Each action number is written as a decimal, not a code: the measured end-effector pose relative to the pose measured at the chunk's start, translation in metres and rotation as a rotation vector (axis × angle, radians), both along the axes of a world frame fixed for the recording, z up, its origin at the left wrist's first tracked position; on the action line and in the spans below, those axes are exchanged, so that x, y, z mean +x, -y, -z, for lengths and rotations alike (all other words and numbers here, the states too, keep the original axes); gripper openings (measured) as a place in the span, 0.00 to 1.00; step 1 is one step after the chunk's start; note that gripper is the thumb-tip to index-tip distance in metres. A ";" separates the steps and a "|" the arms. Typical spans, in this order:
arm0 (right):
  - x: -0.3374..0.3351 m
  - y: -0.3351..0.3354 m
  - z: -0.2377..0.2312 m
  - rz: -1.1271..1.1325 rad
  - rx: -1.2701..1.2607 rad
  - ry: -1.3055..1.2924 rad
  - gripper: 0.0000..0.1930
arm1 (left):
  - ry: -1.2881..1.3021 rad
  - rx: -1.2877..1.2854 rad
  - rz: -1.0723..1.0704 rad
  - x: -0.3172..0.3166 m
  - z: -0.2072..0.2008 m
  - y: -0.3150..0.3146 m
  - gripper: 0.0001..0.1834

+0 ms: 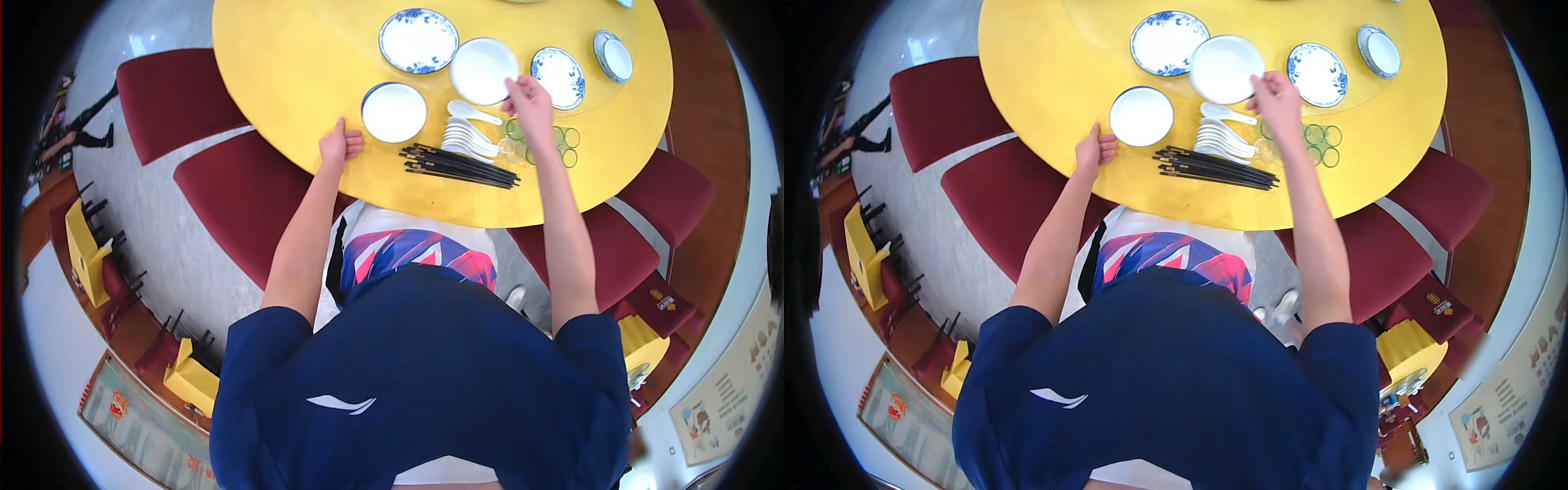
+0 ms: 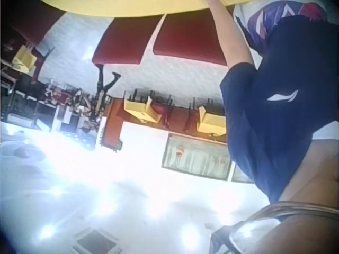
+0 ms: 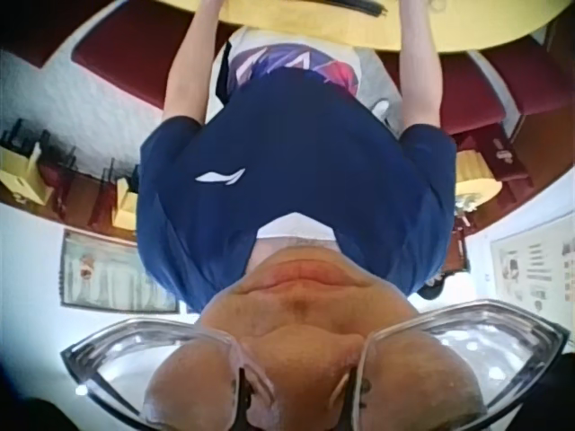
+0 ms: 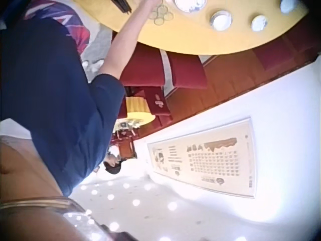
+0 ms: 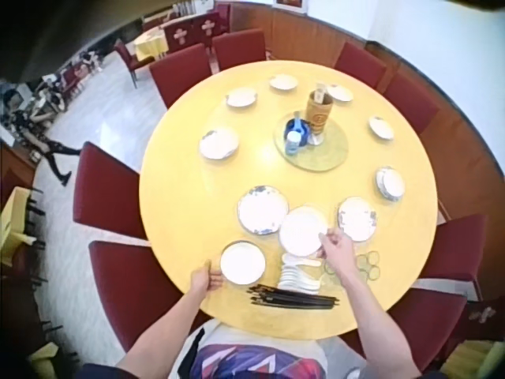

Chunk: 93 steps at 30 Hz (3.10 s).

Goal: The recorder organizes spoons, chopsticks, glasses, and bowls on a large restaurant dining table and moves objects to another table.

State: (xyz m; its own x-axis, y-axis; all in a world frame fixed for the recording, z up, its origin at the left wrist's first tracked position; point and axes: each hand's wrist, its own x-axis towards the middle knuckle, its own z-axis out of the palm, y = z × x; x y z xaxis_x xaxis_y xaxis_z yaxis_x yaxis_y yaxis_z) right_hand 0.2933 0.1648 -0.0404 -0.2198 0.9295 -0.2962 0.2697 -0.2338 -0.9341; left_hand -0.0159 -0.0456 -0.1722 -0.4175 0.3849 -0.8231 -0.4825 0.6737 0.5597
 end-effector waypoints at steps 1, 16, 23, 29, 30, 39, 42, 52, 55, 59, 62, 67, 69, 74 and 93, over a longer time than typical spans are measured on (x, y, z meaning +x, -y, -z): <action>-0.016 0.018 -0.001 -0.049 -0.051 -0.009 0.09 | -0.021 0.040 -0.021 0.004 -0.007 -0.002 0.32; -0.093 0.112 0.027 -0.061 -0.245 -0.048 0.11 | -0.373 0.681 0.116 0.056 -0.053 -0.029 0.32; -0.080 0.099 0.004 -0.191 -0.250 0.118 0.17 | -0.481 0.638 0.190 0.066 -0.067 -0.033 0.29; 0.028 0.001 0.020 0.246 0.142 0.463 0.21 | -0.463 0.595 0.206 0.063 -0.079 -0.032 0.29; 0.064 -0.030 0.034 0.334 0.152 0.428 0.20 | -0.444 0.598 0.211 0.063 -0.082 -0.030 0.29; 0.164 -0.112 0.074 0.417 -0.103 0.560 0.18 | -0.522 0.491 0.313 0.061 -0.091 -0.026 0.33; 0.167 -0.110 0.085 0.379 -0.123 0.544 0.18 | -1.189 0.610 0.599 0.088 -0.151 -0.030 0.30; 0.072 -0.028 0.051 0.207 0.343 0.596 0.14 | 0.345 2.130 0.938 0.116 -0.436 -0.003 0.13; 0.007 0.023 0.009 0.117 0.390 0.474 0.13 | 0.706 1.989 0.628 0.133 -0.449 0.043 0.22; -0.055 0.081 -0.043 -0.035 0.236 0.204 0.12 | 0.915 2.054 0.707 0.120 -0.456 0.044 0.21; -0.076 0.101 -0.039 -0.128 0.340 0.220 0.12 | 0.871 1.789 0.517 0.121 -0.460 0.066 0.21; -0.092 0.105 -0.021 -0.152 0.368 0.248 0.12 | 0.772 1.851 0.495 0.112 -0.456 0.072 0.22; -0.086 0.105 -0.017 -0.149 0.338 0.302 0.12 | 0.694 1.899 0.423 0.117 -0.453 0.086 0.23; -0.078 0.103 -0.007 -0.175 0.352 0.371 0.13 | 0.639 1.969 0.365 0.113 -0.455 0.093 0.24; -0.070 0.107 0.020 -0.043 0.053 0.196 0.12 | -0.607 0.736 0.229 0.068 -0.217 -0.020 0.21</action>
